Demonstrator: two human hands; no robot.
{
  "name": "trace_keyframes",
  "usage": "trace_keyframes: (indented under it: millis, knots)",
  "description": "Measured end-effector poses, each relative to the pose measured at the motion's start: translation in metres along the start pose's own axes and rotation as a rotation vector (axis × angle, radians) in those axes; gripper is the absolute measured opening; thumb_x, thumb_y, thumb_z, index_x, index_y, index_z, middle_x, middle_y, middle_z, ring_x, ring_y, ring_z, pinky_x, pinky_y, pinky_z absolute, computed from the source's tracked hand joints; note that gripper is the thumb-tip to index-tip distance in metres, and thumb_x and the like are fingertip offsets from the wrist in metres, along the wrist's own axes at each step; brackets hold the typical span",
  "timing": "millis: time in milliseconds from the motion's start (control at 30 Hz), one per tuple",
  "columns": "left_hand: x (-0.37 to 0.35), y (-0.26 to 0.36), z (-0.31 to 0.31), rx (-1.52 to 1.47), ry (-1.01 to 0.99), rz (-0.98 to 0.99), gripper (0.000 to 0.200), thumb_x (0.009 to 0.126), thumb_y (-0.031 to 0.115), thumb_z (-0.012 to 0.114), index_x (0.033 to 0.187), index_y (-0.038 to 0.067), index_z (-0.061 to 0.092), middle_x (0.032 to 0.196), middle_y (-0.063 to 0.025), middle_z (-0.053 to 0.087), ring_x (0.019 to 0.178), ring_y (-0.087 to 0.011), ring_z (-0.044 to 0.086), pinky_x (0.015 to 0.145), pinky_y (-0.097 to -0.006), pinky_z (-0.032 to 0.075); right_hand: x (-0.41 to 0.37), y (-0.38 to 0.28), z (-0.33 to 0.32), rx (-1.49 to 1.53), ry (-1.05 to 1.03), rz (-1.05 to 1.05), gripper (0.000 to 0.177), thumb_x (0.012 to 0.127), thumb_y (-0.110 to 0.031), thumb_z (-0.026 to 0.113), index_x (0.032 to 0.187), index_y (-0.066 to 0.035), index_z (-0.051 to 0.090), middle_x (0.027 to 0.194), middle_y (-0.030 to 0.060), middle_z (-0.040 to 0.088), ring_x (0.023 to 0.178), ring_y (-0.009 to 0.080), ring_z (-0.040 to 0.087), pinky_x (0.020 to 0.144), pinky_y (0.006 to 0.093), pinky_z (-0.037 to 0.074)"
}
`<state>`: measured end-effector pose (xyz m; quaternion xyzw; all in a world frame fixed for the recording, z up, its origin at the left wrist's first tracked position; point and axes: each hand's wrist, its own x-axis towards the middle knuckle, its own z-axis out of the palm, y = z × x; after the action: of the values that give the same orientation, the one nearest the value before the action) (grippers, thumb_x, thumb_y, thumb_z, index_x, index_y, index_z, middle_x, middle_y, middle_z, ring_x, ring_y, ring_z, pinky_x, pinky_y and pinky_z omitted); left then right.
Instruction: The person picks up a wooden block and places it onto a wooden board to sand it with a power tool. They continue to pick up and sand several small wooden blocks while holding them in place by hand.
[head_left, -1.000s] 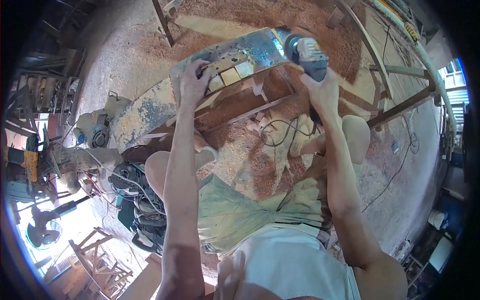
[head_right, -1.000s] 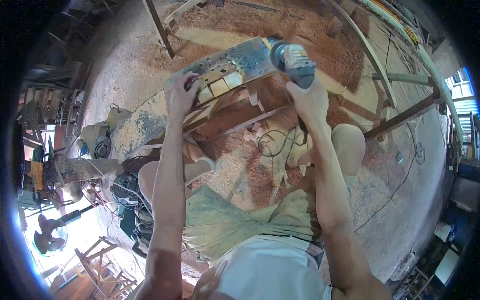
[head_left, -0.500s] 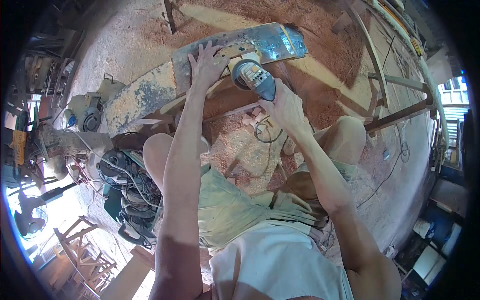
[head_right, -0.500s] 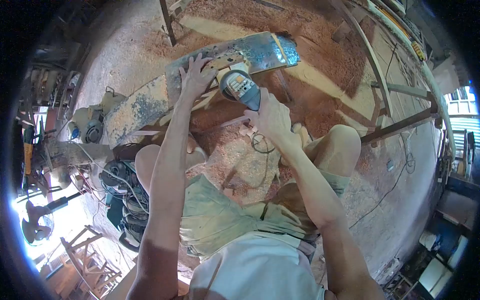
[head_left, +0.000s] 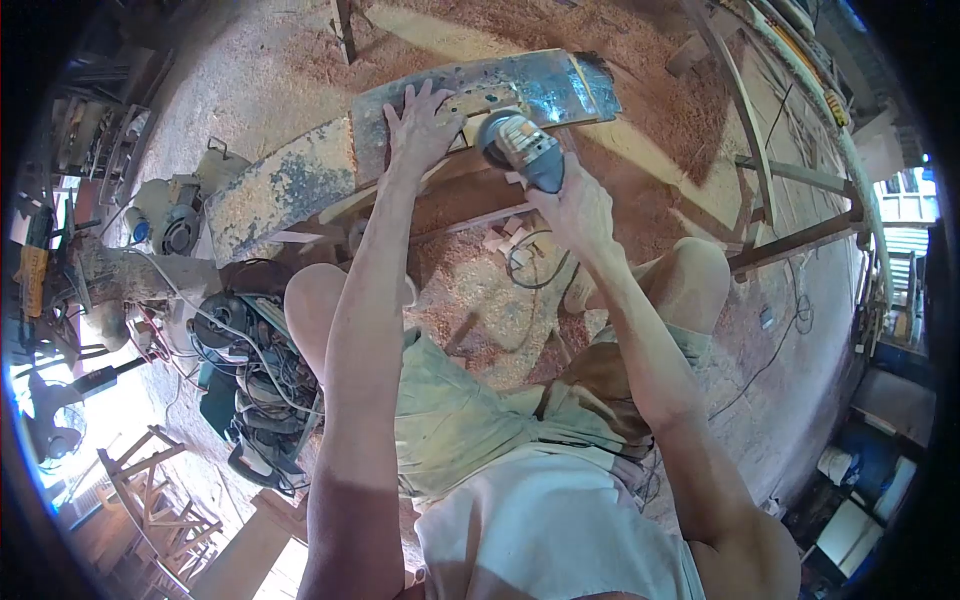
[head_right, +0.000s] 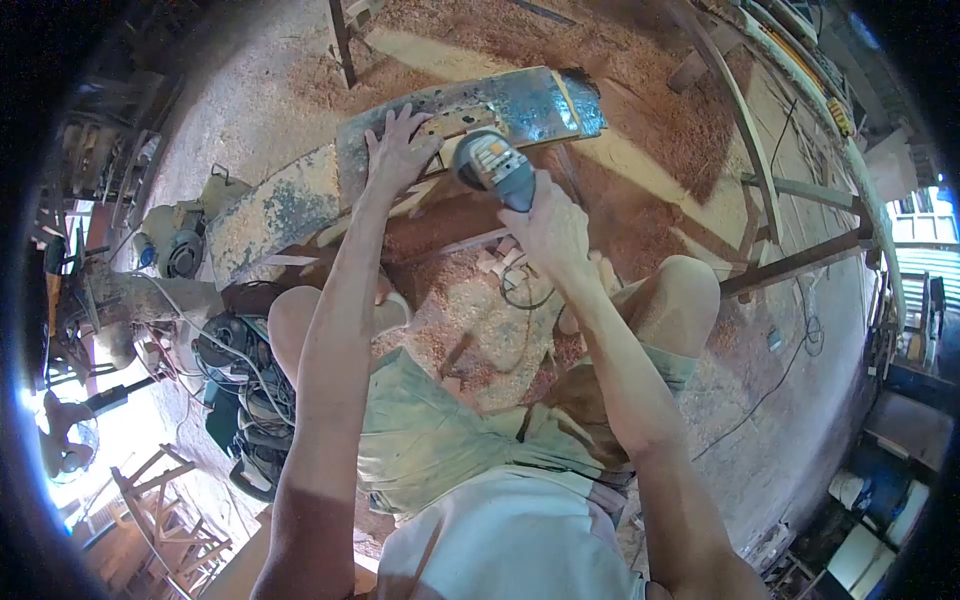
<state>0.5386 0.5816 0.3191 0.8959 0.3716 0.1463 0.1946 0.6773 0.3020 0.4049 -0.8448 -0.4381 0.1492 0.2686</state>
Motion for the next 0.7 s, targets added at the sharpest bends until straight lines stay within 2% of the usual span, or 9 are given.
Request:
trace_keyframes:
  millis: [100,200,300,400,500,600,700]
  knots:
    - [-0.005,0.010,-0.009,-0.014,0.038,0.021,0.067,0.100,0.054,0.075,0.156,0.020,0.064,0.179,-0.0177,0.041,0.171,-0.0411,0.027,0.135,-0.0735,0.011,0.007,0.000,-0.022,-0.021,0.051,0.201,0.073,0.088,-0.045,0.084,0.141,0.000,0.061,0.112,0.0306,0.079,0.108,0.0527,0.076,0.096,0.0602,0.058]
    - [-0.029,0.041,-0.013,0.022,0.221,0.217,0.064,0.097,0.043,0.081,0.152,0.014,0.066,0.176,-0.0165,0.045,0.168,-0.0370,0.033,0.135,-0.0683,0.024,0.008,0.024,-0.035,0.141,0.232,0.207,0.070,0.087,-0.047,0.083,0.136,0.001,0.065,0.110,0.0314,0.080,0.108,0.0535,0.076,0.098,0.0587,0.058]
    - [-0.053,0.045,-0.013,0.081,0.158,0.525,0.053,0.097,0.029,0.084,0.145,0.010,0.070,0.168,-0.0153,0.056,0.162,-0.0329,0.045,0.133,-0.0604,0.033,0.005,0.032,-0.053,0.214,0.280,0.229,0.067,0.087,-0.044,0.082,0.134,0.000,0.068,0.113,0.0324,0.079,0.111,0.0522,0.075,0.098,0.0578,0.057]
    - [-0.053,0.039,-0.006,0.224,0.307,0.610,0.039,0.099,0.020,0.082,0.136,0.010,0.073,0.157,-0.0138,0.066,0.144,-0.0321,0.064,0.121,-0.0528,0.049,-0.001,0.036,-0.061,0.263,0.288,0.250,0.068,0.086,-0.045,0.082,0.136,-0.001,0.068,0.114,0.0329,0.079,0.113,0.0517,0.075,0.099,0.0578,0.057]
    - [-0.062,0.055,-0.018,0.002,0.233,0.454,0.036,0.100,0.014,0.079,0.136,0.012,0.072,0.129,-0.0120,0.078,0.117,-0.0339,0.076,0.096,-0.0511,0.063,-0.002,0.039,-0.065,0.271,0.284,0.262,0.070,0.086,-0.046,0.083,0.136,0.000,0.068,0.114,0.0333,0.079,0.113,0.0522,0.075,0.100,0.0580,0.057]
    - [-0.061,0.070,-0.022,0.038,0.359,0.486,0.034,0.099,0.013,0.078,0.133,0.011,0.073,0.113,-0.0123,0.079,0.100,-0.0349,0.078,0.080,-0.0508,0.064,-0.003,0.039,-0.064,0.273,0.262,0.275,0.071,0.086,-0.048,0.082,0.134,0.002,0.067,0.114,0.0348,0.078,0.113,0.0541,0.074,0.100,0.0585,0.057]
    - [-0.057,0.079,-0.017,0.141,0.286,0.532,0.035,0.096,0.015,0.081,0.130,0.011,0.073,0.116,-0.0124,0.075,0.108,-0.0356,0.074,0.090,-0.0493,0.061,-0.005,0.036,-0.062,0.282,0.259,0.254,0.071,0.086,-0.048,0.082,0.133,0.003,0.067,0.114,0.0352,0.078,0.112,0.0547,0.074,0.099,0.0591,0.057]
